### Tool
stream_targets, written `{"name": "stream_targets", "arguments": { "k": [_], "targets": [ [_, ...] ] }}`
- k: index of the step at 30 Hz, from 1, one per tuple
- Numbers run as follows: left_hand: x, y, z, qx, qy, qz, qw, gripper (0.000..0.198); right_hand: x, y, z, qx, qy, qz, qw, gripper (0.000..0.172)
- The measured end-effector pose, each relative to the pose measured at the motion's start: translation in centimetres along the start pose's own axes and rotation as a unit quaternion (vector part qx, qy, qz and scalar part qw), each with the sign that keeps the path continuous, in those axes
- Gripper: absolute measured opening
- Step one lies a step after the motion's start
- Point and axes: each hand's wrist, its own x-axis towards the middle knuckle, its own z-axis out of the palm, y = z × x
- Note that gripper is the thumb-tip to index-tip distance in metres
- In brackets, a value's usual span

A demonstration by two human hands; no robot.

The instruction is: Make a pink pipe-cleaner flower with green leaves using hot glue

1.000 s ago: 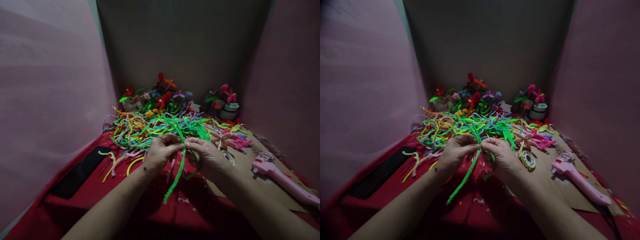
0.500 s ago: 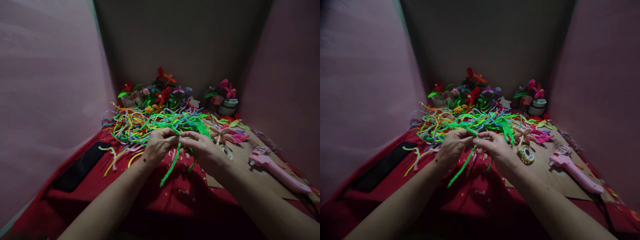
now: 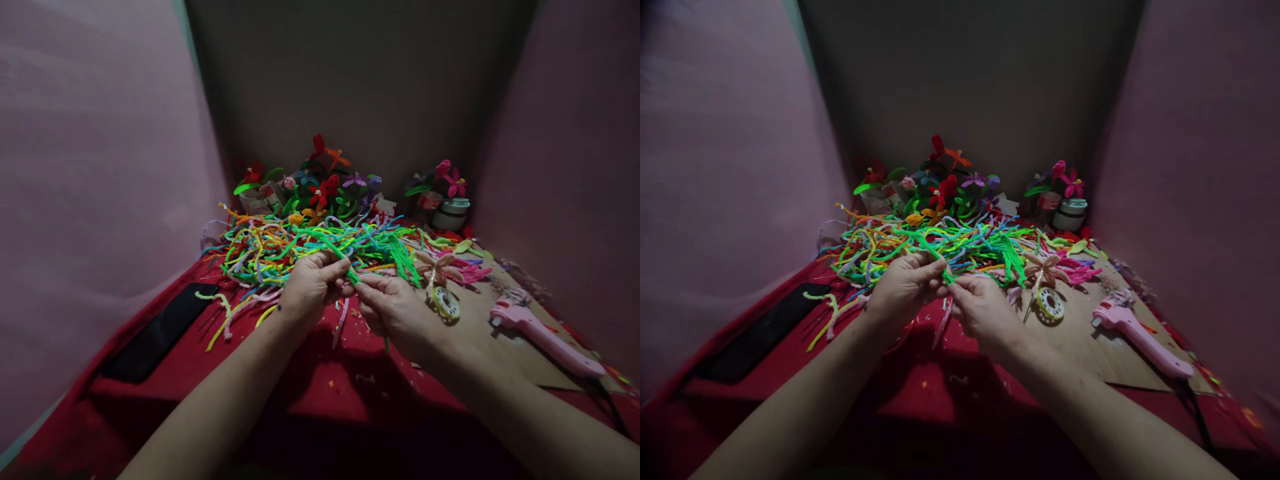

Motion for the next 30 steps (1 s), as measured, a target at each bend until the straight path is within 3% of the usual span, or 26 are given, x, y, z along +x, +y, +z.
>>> {"name": "stream_targets", "arguments": {
  "k": [7, 15, 23, 27, 30],
  "targets": [
    [0.3, 0.3, -0.4, -0.035, -0.051, -0.026, 0.998, 0.02, -0.9, 1.5, -0.4, 0.078, -0.042, 0.042, 0.995, 0.022],
    [0.7, 0.5, -0.3, -0.011, 0.015, 0.043, 0.999, 0.019, -2.6, 2.3, -1.8, 0.007, -0.041, 0.101, 0.994, 0.032],
    [1.0, 0.4, -0.4, 0.001, 0.01, 0.027, 1.0, 0.018, -3.0, 2.5, -3.0, 0.096, -0.119, 0.124, 0.98, 0.023],
    [1.0, 0.2, -0.6, 0.014, 0.013, 0.013, 1.0, 0.018, -3.4, 2.5, -2.7, 0.072, -0.078, 0.126, 0.986, 0.025],
    [1.0, -0.1, -0.7, 0.035, 0.021, 0.01, 0.999, 0.02, -3.8, 2.6, -2.3, -0.031, -0.013, 0.106, 0.994, 0.028]
  ]
}}
